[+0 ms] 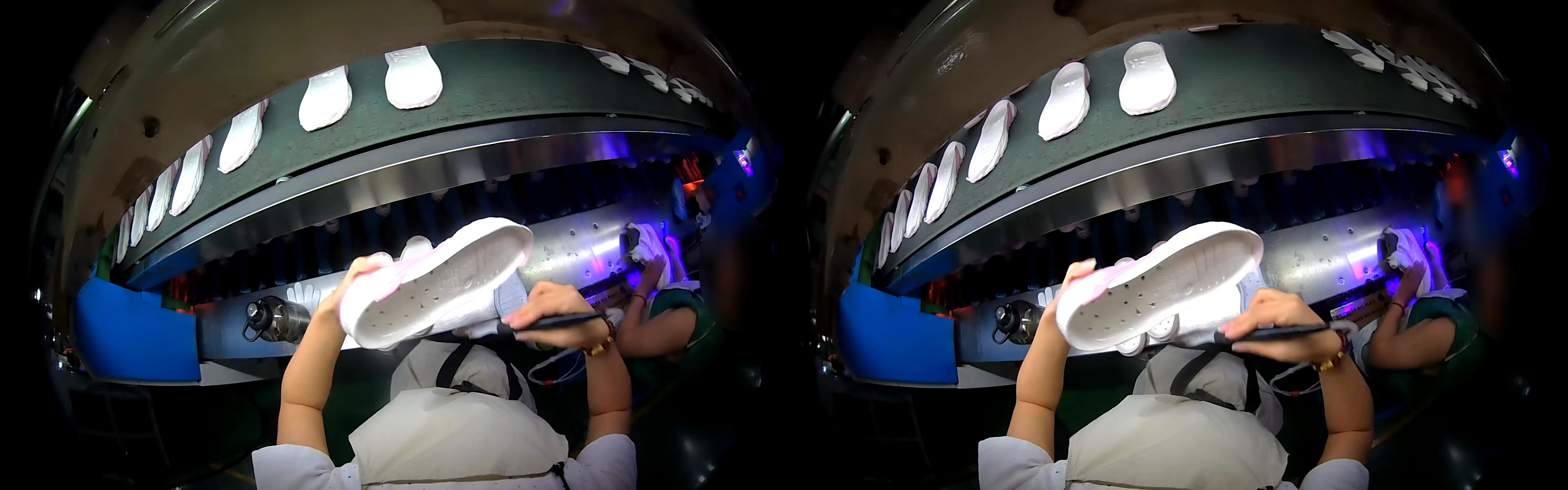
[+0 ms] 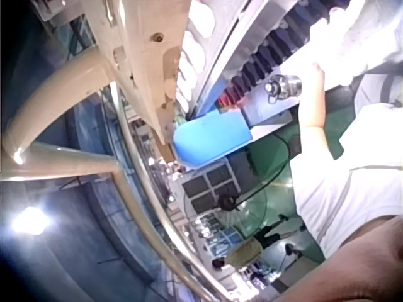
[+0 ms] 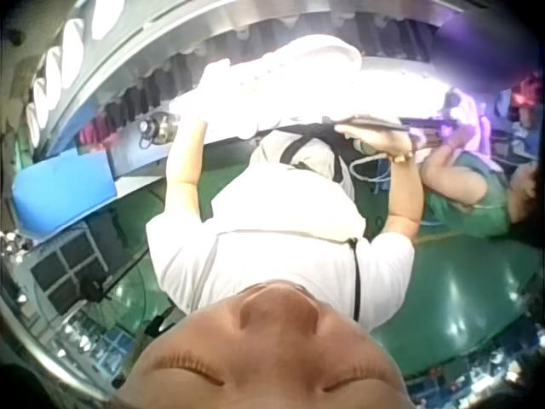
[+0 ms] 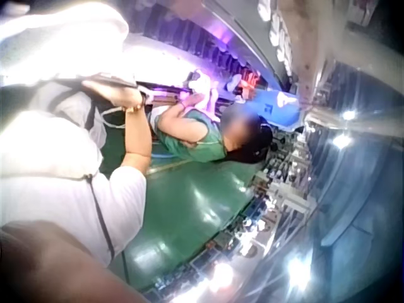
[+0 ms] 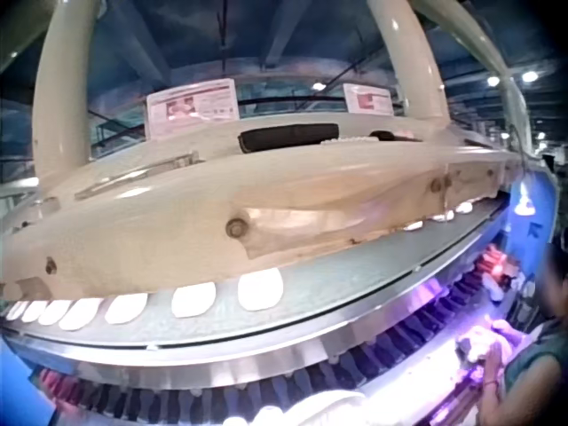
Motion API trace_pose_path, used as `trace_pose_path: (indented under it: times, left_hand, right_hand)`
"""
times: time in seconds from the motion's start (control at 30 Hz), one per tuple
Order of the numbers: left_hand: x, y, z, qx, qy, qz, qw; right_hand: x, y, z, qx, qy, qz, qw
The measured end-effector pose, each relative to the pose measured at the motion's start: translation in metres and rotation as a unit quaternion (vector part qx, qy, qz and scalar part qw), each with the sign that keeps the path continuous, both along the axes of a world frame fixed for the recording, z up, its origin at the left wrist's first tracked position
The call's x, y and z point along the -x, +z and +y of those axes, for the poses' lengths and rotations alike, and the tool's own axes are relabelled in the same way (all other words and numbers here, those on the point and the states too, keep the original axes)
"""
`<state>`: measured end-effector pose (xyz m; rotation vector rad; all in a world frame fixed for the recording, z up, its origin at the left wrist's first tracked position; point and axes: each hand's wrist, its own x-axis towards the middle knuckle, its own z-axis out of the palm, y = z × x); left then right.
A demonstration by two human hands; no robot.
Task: The person picks white slipper soles from a conveyor belt and paints them with a brush, then places them back on the belt. The process is repeated for multiple soles.
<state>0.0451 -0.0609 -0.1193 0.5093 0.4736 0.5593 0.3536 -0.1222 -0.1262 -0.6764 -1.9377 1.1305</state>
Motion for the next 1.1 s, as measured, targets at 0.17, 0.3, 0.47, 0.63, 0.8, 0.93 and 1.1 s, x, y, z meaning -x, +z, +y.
trace_pose_path:
  times: [0.17, 0.3, 0.47, 0.63, 0.8, 0.93, 1.1]
  left_hand:
    - [-0.042, -0.034, -0.009, -0.076, 0.210, -0.109, 0.969]
    - [-0.077, -0.030, -0.019, -0.023, 0.183, -0.085, 0.979]
    - [-0.085, -0.028, -0.015, 0.029, 0.288, -0.102, 0.952]
    - [-0.062, -0.019, -0.013, -0.021, 0.304, -0.052, 0.951]
    - [-0.090, -0.009, -0.017, -0.027, 0.273, -0.079, 0.958]
    - [-0.082, 0.000, -0.012, -0.095, 0.258, -0.125, 0.953]
    - [-0.082, 0.011, -0.008, -0.128, 0.309, -0.107, 0.936]
  right_hand:
    - [0.019, 0.019, -0.007, -0.017, -0.086, 0.066, 0.994]
    - [0.037, -0.004, 0.012, 0.045, -0.173, 0.109, 0.978]
    - [0.060, 0.001, 0.006, -0.254, -0.181, 0.010, 0.950]
    - [0.053, 0.018, -0.027, -0.128, -0.005, -0.013, 0.992]
    - [0.046, 0.016, 0.007, -0.108, -0.144, 0.099, 0.979]
    - [0.051, 0.014, -0.011, -0.080, 0.028, 0.108, 0.990]
    - [0.027, -0.005, -0.002, -0.050, -0.124, 0.069, 0.989]
